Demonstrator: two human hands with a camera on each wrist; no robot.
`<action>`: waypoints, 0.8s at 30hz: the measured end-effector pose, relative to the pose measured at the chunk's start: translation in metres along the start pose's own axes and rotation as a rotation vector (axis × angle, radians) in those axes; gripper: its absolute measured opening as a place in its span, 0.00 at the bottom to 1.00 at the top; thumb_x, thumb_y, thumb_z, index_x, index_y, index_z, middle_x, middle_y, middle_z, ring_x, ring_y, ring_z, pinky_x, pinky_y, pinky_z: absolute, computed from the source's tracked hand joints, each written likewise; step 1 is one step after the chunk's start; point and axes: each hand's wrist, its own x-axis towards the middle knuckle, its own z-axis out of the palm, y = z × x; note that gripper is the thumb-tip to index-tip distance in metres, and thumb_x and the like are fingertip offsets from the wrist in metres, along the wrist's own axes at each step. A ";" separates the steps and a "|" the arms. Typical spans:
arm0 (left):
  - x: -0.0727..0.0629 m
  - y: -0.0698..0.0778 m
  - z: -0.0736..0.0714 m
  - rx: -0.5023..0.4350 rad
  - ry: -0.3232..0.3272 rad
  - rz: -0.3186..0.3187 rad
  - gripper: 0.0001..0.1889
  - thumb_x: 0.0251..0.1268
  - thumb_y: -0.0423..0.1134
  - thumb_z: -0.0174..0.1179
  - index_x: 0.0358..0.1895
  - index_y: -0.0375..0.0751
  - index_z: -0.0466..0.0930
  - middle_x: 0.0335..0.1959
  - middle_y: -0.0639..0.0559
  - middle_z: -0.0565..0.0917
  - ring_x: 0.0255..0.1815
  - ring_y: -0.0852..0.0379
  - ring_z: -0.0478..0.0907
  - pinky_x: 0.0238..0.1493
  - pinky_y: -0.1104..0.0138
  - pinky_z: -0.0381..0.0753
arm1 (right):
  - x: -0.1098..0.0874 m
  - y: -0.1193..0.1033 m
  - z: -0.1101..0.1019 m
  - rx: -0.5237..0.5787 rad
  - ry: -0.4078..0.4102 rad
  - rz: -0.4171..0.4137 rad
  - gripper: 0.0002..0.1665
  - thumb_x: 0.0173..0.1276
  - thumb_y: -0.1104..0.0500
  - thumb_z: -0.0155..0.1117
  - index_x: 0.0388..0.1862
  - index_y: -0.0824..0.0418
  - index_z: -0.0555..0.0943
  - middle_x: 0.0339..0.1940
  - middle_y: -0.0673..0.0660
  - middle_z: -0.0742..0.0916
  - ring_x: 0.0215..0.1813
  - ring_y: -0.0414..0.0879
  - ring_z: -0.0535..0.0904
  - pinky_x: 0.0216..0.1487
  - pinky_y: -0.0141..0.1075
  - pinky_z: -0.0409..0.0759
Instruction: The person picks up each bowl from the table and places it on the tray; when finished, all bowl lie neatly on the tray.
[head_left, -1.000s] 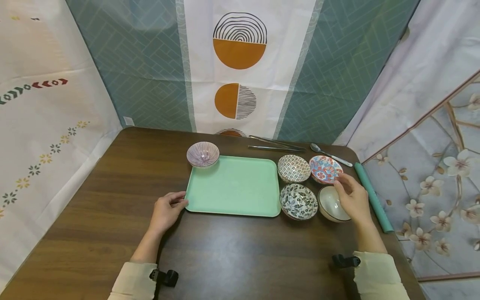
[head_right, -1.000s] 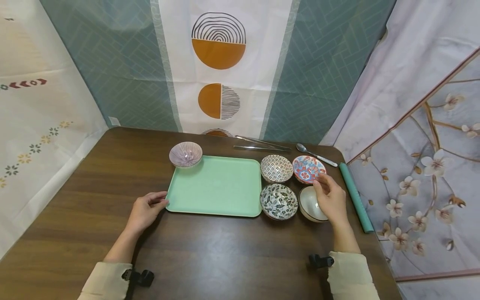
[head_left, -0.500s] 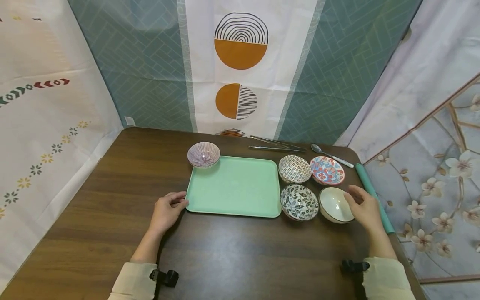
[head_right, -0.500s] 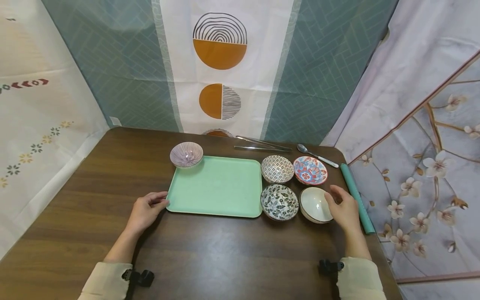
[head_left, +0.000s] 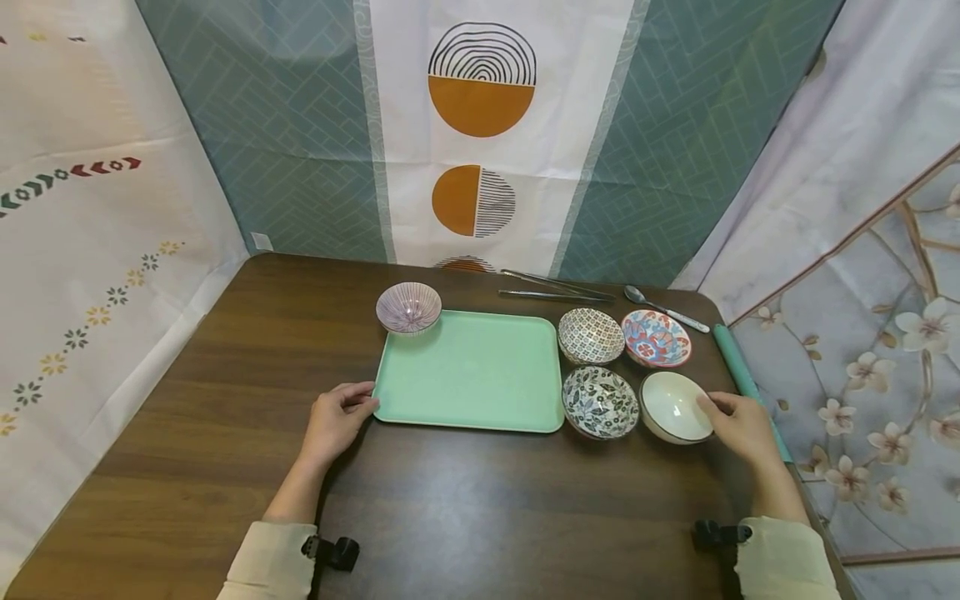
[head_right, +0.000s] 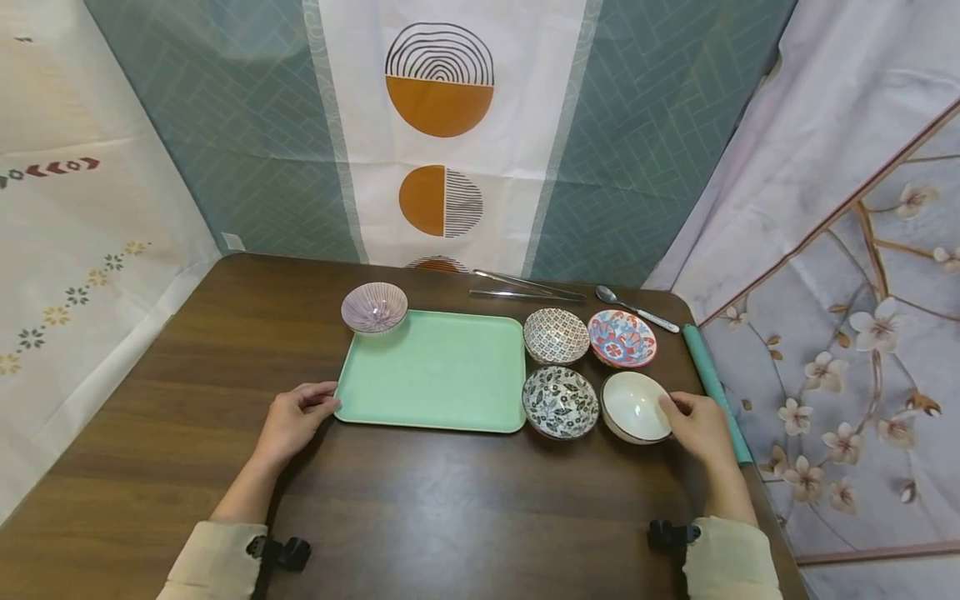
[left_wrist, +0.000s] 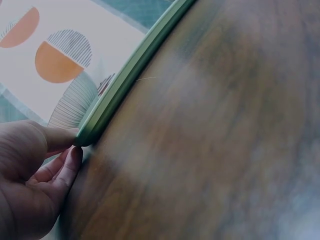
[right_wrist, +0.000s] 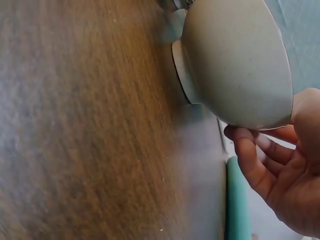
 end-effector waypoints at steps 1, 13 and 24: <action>0.000 0.000 0.000 -0.005 0.000 0.001 0.14 0.66 0.30 0.67 0.53 0.28 0.85 0.47 0.36 0.86 0.46 0.45 0.84 0.42 0.81 0.77 | 0.000 -0.001 -0.001 0.021 -0.001 0.013 0.24 0.77 0.55 0.58 0.49 0.79 0.82 0.33 0.69 0.88 0.25 0.47 0.81 0.27 0.36 0.77; -0.002 0.003 -0.001 0.015 0.019 -0.010 0.14 0.66 0.29 0.67 0.52 0.28 0.85 0.45 0.36 0.86 0.45 0.46 0.85 0.40 0.81 0.77 | 0.008 -0.040 -0.024 0.157 0.066 0.117 0.29 0.79 0.51 0.55 0.58 0.79 0.79 0.39 0.73 0.88 0.20 0.34 0.79 0.23 0.29 0.77; -0.008 0.006 0.000 0.077 0.038 -0.024 0.14 0.64 0.32 0.70 0.51 0.30 0.87 0.41 0.39 0.88 0.41 0.47 0.86 0.39 0.78 0.78 | 0.028 -0.110 -0.005 0.398 0.022 0.049 0.25 0.77 0.60 0.57 0.60 0.82 0.76 0.44 0.79 0.85 0.19 0.37 0.83 0.25 0.33 0.83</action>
